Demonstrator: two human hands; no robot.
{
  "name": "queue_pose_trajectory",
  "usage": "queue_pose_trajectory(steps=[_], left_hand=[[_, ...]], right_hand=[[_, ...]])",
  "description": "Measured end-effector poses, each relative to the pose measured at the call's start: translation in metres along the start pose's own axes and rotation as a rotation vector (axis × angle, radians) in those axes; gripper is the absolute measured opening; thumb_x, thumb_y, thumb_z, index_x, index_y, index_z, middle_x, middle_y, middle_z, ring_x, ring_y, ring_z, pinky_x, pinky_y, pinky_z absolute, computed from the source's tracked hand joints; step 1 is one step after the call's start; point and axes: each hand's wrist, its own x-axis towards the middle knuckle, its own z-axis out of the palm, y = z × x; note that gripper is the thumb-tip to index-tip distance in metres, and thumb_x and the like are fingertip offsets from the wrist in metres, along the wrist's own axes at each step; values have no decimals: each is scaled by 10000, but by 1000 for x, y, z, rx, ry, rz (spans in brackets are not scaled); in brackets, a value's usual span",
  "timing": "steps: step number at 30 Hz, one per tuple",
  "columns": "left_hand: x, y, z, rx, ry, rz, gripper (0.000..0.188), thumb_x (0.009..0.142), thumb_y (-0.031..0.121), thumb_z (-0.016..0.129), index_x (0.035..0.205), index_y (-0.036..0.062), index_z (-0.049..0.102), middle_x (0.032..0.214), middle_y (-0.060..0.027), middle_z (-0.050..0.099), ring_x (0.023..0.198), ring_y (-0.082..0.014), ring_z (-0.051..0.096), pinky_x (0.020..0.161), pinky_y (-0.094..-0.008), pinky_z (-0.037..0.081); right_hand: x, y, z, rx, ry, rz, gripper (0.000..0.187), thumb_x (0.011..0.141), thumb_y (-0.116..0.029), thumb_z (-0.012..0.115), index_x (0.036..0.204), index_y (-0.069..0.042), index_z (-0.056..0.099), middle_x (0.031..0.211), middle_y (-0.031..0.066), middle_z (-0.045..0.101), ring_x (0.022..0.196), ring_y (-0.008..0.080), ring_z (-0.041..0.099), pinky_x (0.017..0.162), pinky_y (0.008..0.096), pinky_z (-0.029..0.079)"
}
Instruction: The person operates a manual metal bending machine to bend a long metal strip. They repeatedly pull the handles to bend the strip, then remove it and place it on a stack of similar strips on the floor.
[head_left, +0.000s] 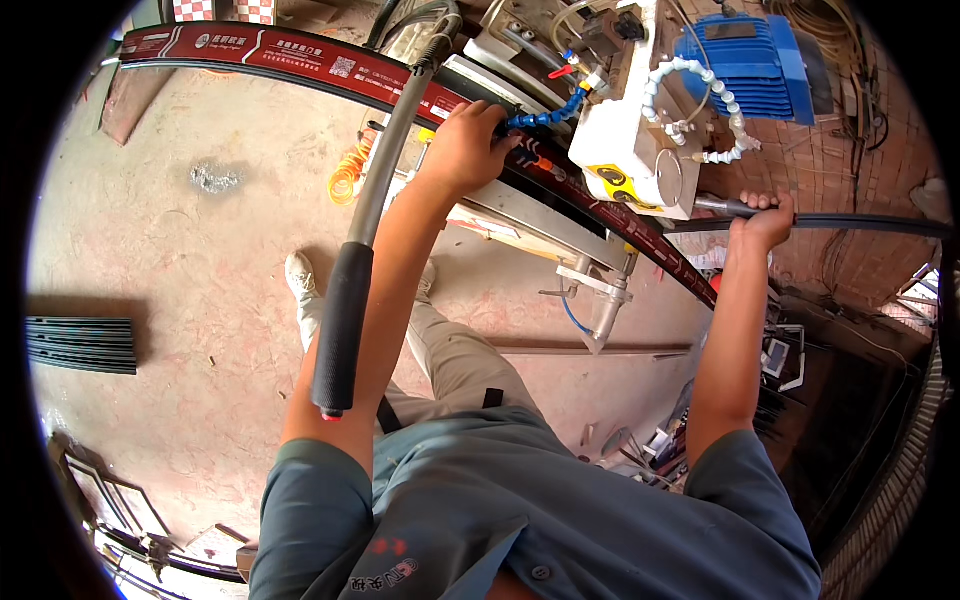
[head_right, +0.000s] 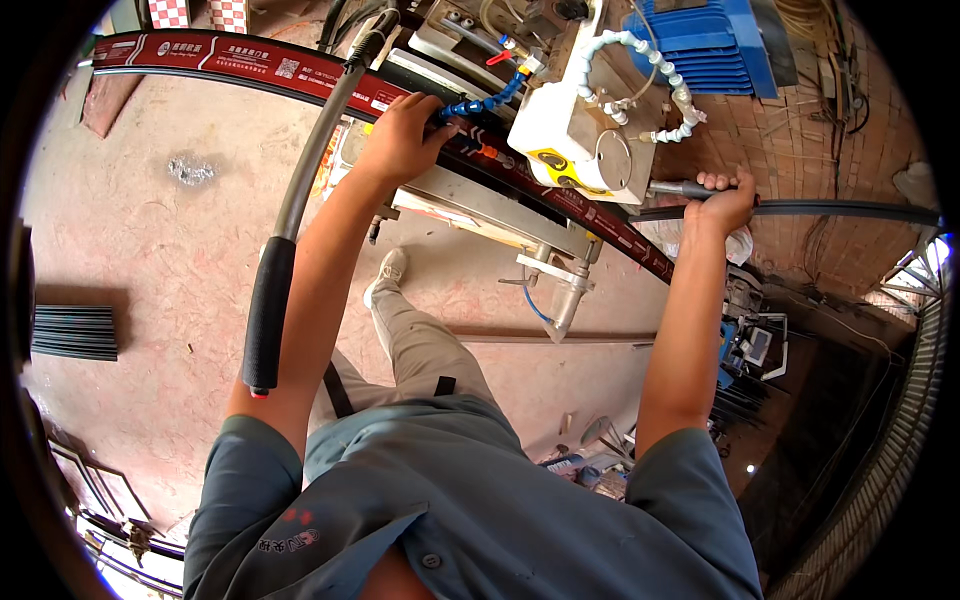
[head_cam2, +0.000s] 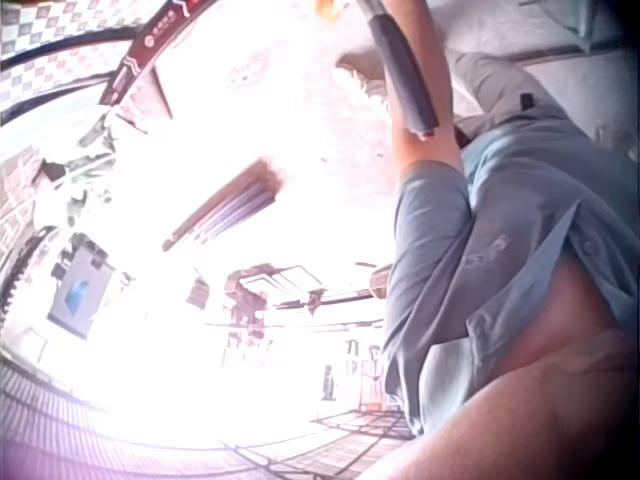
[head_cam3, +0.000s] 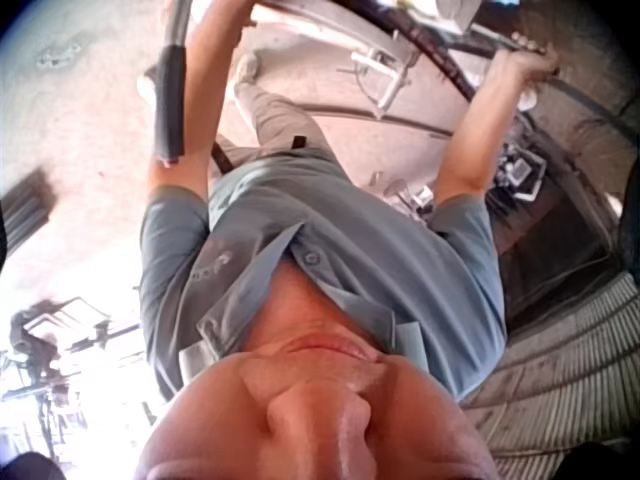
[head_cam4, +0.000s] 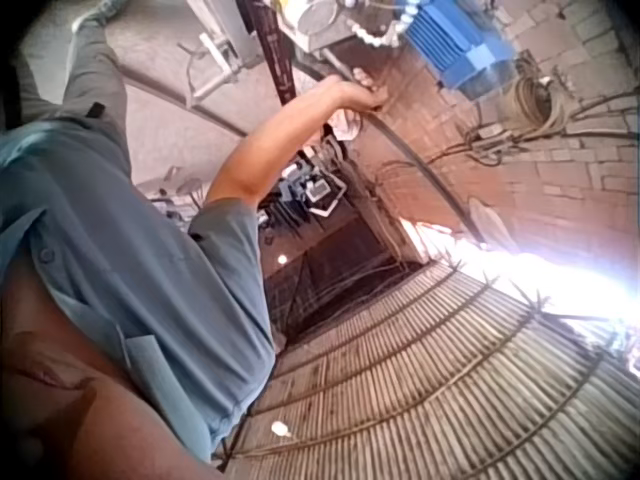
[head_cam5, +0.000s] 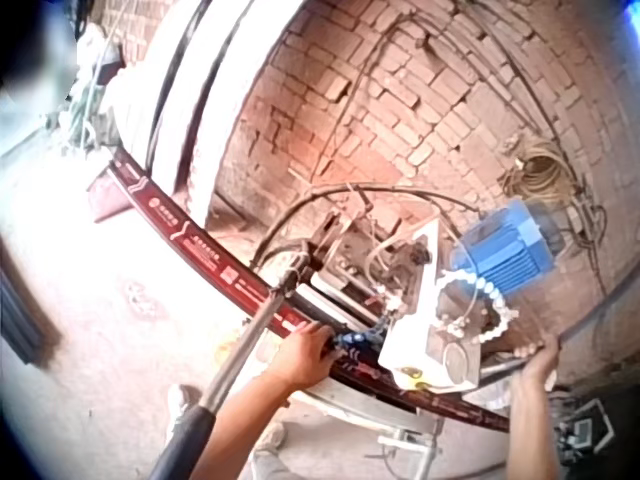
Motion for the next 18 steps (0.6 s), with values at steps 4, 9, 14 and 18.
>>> queue_pose_trajectory(steps=[4,9,14,18], left_hand=[[3,-3,-6,-55,-26,-6,249,846,238,668,944,16,608,864,-154,584,880,-375,553,762,-449,460],[6,-4,-9,-108,-42,-3,234,836,209,666,946,11,609,874,-161,586,895,-379,555,773,-452,460],[3,0,-11,-141,-29,-38,216,819,186,670,933,15,603,880,-157,587,911,-373,556,805,-450,464],[2,-1,-11,-171,-24,-44,209,821,176,679,929,14,603,878,-143,591,896,-362,560,791,-438,467]], right_hand=[[-11,-1,10,0,33,-3,235,840,-141,552,746,-128,337,555,12,355,469,154,365,499,331,377],[-10,-4,14,-9,51,-17,226,853,-145,531,736,-132,338,556,5,351,476,152,353,514,325,372],[-4,-2,14,-30,100,-5,267,891,-160,503,683,-146,335,537,6,359,465,146,348,509,326,367],[-3,-2,15,-19,101,3,315,914,-168,476,646,-157,312,504,-9,346,422,137,332,461,307,347]])
